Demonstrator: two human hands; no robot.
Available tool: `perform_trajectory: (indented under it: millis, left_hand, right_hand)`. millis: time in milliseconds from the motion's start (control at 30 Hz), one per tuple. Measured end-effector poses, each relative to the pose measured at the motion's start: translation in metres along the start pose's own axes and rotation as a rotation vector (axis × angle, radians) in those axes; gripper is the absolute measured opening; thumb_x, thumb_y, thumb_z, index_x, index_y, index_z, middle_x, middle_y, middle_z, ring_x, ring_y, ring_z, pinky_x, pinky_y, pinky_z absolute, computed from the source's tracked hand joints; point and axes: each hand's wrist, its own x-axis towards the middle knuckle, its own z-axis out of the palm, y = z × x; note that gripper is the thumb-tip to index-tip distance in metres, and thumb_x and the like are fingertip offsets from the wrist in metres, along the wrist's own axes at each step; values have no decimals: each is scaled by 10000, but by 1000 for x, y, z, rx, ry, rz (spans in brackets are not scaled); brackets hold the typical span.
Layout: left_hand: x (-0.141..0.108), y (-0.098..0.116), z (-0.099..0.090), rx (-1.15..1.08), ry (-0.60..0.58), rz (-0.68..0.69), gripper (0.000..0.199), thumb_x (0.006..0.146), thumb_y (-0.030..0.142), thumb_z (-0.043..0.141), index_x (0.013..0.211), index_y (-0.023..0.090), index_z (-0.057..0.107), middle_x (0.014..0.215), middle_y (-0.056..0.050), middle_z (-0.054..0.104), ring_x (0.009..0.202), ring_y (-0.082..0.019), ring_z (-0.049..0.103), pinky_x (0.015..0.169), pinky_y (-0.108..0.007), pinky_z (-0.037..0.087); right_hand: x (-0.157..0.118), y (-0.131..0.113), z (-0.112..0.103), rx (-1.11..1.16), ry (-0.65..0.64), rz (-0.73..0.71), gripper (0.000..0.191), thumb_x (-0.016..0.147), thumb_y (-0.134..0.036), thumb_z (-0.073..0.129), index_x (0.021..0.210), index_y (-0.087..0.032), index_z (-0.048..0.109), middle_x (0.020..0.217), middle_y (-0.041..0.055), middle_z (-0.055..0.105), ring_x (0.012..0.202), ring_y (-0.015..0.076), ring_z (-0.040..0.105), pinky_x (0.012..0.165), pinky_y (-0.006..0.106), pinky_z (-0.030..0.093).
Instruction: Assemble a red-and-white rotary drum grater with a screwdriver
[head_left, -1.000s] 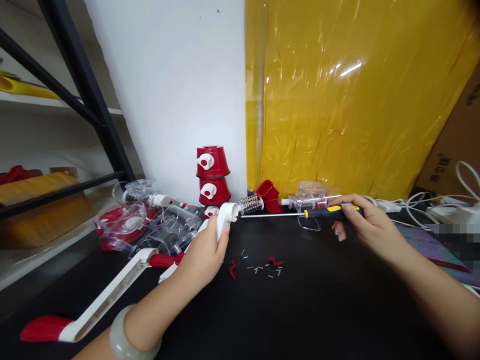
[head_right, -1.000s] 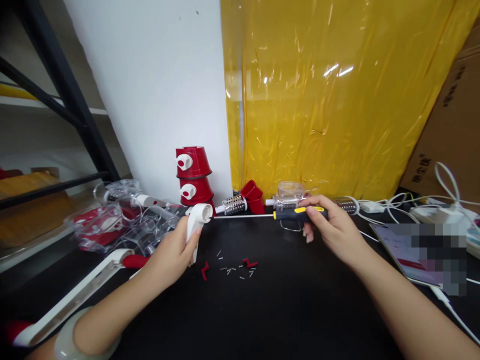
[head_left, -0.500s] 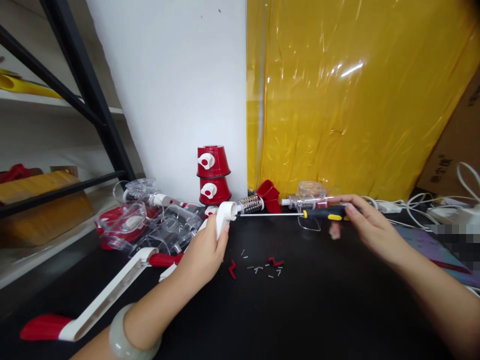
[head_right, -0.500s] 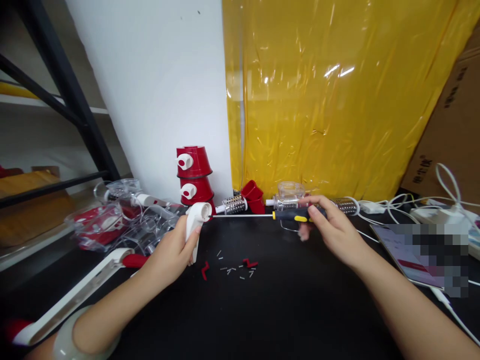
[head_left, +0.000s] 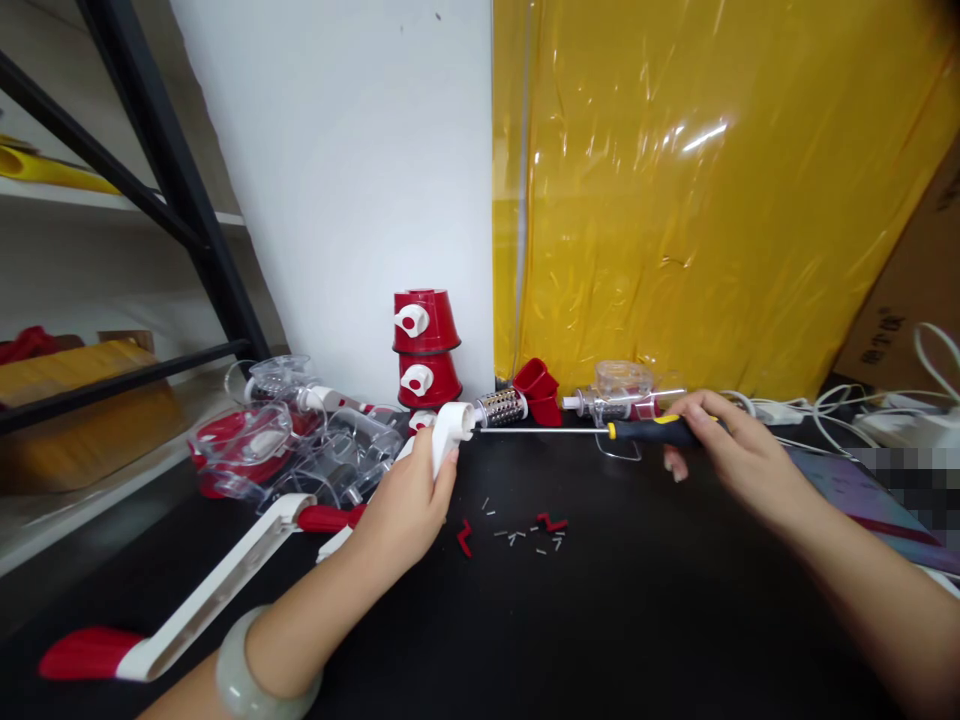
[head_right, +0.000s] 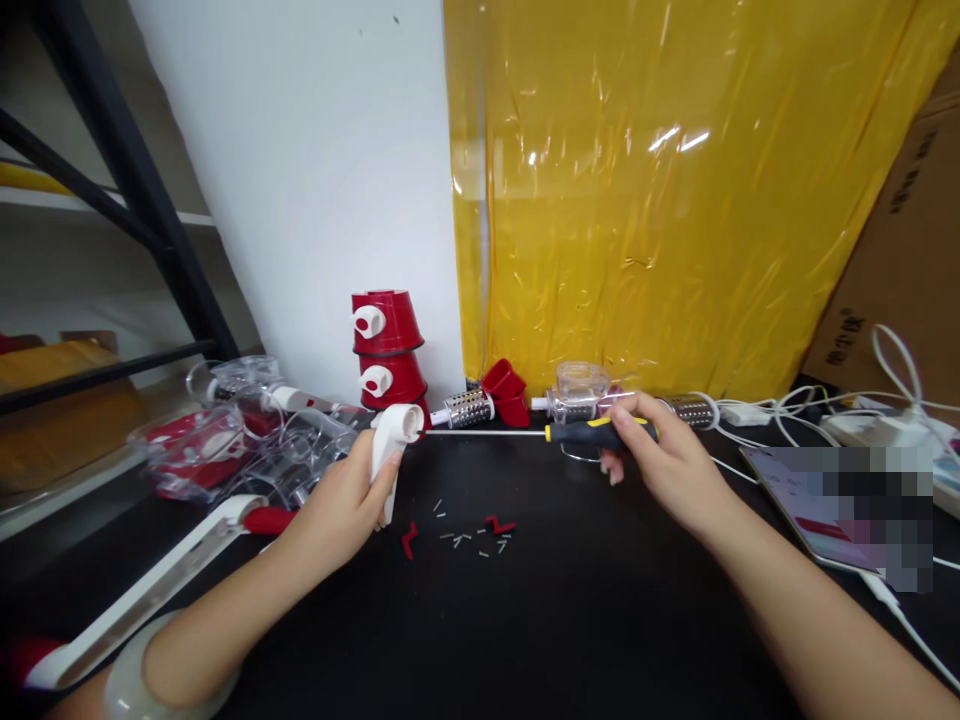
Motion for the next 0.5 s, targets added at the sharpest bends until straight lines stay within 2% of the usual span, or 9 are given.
perform_trajectory:
  millis: [67, 133, 267, 400, 467, 500]
  left_hand:
    - [0, 0, 0, 0, -4, -6, 258, 967, 474, 287, 945, 233, 378, 718, -32, 605, 672, -266, 636, 623, -342, 410]
    - [1, -1, 0, -9, -13, -19, 264, 967, 479, 290, 959, 231, 380, 709, -29, 607, 659, -266, 638, 616, -340, 411]
    - [1, -2, 1, -11, -13, -23, 280, 967, 483, 287, 979, 226, 397, 714, -33, 615, 661, -268, 645, 615, -339, 411]
    - [1, -1, 0, 12, -1, -8, 274, 968, 475, 289, 964, 225, 403, 733, -42, 625, 683, -273, 650, 622, -342, 411]
    - [2, -1, -1, 19, -3, -9, 276, 969, 473, 290, 972, 223, 407, 729, -41, 626, 681, -273, 650, 621, -341, 409]
    - [2, -1, -1, 21, 0, -11, 276, 970, 470, 292, 982, 222, 411, 726, -39, 627, 679, -272, 650, 620, -340, 408]
  right_hand:
    - [0, 3, 0, 152, 7, -9, 293, 903, -534, 551, 1063, -297, 485, 788, -8, 680, 591, 191, 634, 631, 366, 526]
    - [0, 4, -1, 248, 0, -28, 365, 873, -507, 607, 1145, -340, 430, 931, -3, 686, 638, 200, 654, 659, 388, 542]
    - [-3, -2, -2, 102, -28, -74, 297, 901, -507, 574, 1081, -283, 497, 723, -8, 638, 595, 179, 626, 641, 349, 535]
    - [-3, -2, 0, 27, -35, 17, 346, 933, -567, 482, 973, -228, 539, 564, -23, 579, 382, 128, 507, 413, 273, 428]
    - [-1, 1, 1, 92, -50, 53, 361, 943, -581, 441, 1008, -235, 522, 563, -17, 595, 400, 152, 540, 437, 294, 461]
    - [-1, 3, 1, 150, -48, 50, 356, 935, -587, 452, 1039, -250, 503, 628, -5, 634, 457, 173, 587, 489, 322, 504]
